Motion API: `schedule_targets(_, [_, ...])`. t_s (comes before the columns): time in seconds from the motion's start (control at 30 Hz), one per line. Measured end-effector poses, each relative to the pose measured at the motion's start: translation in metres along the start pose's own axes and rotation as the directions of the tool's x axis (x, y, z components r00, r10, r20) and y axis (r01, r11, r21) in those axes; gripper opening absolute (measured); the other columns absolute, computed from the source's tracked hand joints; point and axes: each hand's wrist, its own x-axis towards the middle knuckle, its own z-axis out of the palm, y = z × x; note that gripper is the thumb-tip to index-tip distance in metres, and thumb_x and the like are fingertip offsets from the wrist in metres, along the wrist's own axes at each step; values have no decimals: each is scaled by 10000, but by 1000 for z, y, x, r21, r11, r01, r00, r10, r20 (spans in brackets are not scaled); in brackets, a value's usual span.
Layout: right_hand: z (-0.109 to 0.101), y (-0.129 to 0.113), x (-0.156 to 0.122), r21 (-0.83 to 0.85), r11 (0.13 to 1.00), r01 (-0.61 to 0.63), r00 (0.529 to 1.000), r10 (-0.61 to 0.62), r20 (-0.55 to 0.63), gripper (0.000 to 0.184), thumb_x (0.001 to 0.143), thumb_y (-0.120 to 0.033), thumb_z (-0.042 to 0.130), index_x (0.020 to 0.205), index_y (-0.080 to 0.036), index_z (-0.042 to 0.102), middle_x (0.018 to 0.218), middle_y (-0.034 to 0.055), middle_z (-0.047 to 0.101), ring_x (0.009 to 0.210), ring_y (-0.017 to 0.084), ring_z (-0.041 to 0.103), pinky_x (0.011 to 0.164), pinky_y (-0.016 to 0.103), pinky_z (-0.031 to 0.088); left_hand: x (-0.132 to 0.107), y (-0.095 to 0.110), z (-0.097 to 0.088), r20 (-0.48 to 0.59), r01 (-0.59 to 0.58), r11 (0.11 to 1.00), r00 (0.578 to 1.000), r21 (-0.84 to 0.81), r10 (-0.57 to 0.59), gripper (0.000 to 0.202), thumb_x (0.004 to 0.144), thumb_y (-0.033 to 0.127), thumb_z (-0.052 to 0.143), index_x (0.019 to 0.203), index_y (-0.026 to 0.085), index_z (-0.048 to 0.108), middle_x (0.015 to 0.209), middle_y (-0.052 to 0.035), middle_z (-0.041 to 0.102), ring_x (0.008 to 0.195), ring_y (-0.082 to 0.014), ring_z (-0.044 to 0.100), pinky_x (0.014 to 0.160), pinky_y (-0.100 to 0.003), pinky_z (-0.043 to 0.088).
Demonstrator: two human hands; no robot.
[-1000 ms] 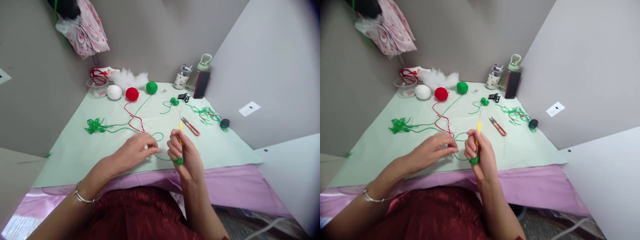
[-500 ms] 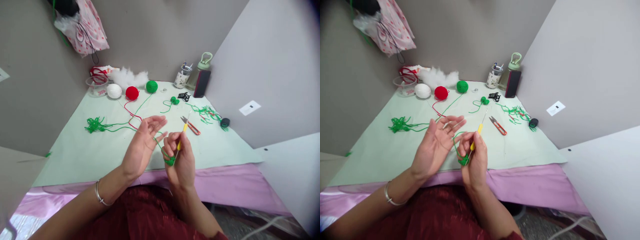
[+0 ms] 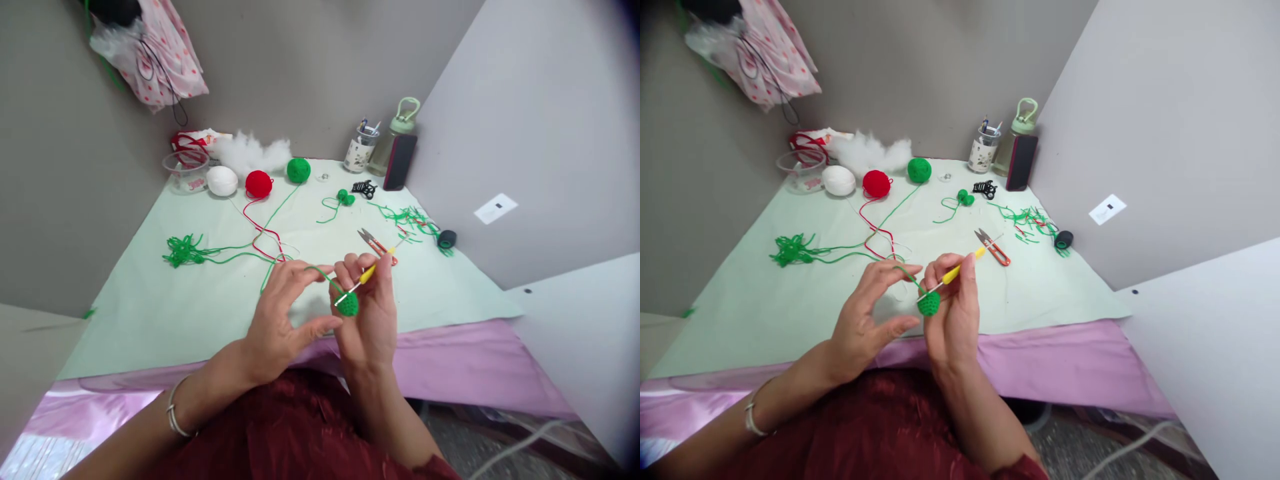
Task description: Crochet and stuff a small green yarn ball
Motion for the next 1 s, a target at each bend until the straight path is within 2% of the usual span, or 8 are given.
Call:
schedule_targets(0.1, [-2, 6, -3, -63, 994, 84, 996, -81, 46, 344, 890, -550, 742, 764, -232, 700, 663, -46, 509, 607, 77, 517, 604, 177, 506, -1, 5, 3, 21, 205, 931, 978, -301, -209, 499, 907, 274, 785, 1382, 314, 640, 1150, -47, 654, 1007, -186, 586, 1004, -358, 491])
schedule_targets(0.2, [-7, 12, -7, -121, 980, 161, 984, -150, 92, 334, 926, -556, 699, 790, -253, 738, 701, -30, 571, 669, 97, 565, 676, 211, 529, 2, 7, 2, 118, 404, 750, 906, -524, -406, 465, 901, 267, 797, 1345, 322, 674, 1051, -9, 618, 874, -122, 569, 906, -277, 506])
schedule_targets(0.27, [-10, 16, -9, -168, 962, 214, 974, -198, 106, 319, 940, -551, 685, 814, -267, 759, 739, -22, 607, 708, 108, 591, 704, 231, 532, 4, 8, 0, 152, 461, 665, 870, -587, -469, 474, 882, 269, 818, 1332, 326, 682, 1035, 6, 615, 836, -97, 547, 876, -243, 496])
schedule_targets(0.37, [-14, 21, -10, -241, 920, 310, 949, -284, 135, 288, 961, -525, 667, 848, -288, 784, 814, -10, 650, 800, 128, 634, 774, 268, 535, 5, 9, -2, 162, 476, 629, 856, -615, -490, 549, 867, 257, 833, 1375, 355, 653, 1077, 16, 625, 846, -83, 542, 900, -229, 487])
schedule_targets(0.53, [-23, 23, -11, -365, 777, 513, 858, -447, 255, 273, 999, -480, 627, 885, -298, 796, 836, 11, 669, 930, 183, 652, 881, 355, 524, 5, 9, -6, 163, 487, 596, 842, -639, -514, 563, 875, 242, 820, 1396, 357, 642, 1039, 18, 620, 918, -88, 585, 945, -229, 491])
schedule_targets(0.73, [-36, 15, -10, -482, 659, 577, 816, -441, 373, 298, 1033, -463, 566, 931, -285, 782, 833, 28, 678, 850, 201, 661, 787, 386, 540, 6, 6, -11, 109, 440, 636, 865, -634, -490, 557, 855, 205, 837, 1357, 378, 669, 1096, 30, 625, 836, -51, 589, 896, -204, 519])
schedule_targets(0.87, [-39, 10, -8, -465, 682, 565, 817, -384, 430, 207, 1012, -393, 632, 935, -282, 789, 840, 21, 694, 848, 188, 664, 783, 367, 536, 6, 7, -12, 158, 443, 623, 875, -644, -458, 531, 864, 211, 827, 1354, 341, 667, 1010, 27, 655, 814, -63, 601, 840, -206, 532])
schedule_targets(1.0, [-43, 2, -8, -493, 683, 539, 818, -285, 499, 103, 956, -244, 717, 979, -296, 803, 893, 19, 723, 891, 182, 674, 822, 359, 548, 7, 7, -14, 215, 489, 603, 856, -630, -470, 620, 864, 235, 829, 1434, 309, 596, 980, 16, 660, 797, -79, 601, 785, -218, 530])
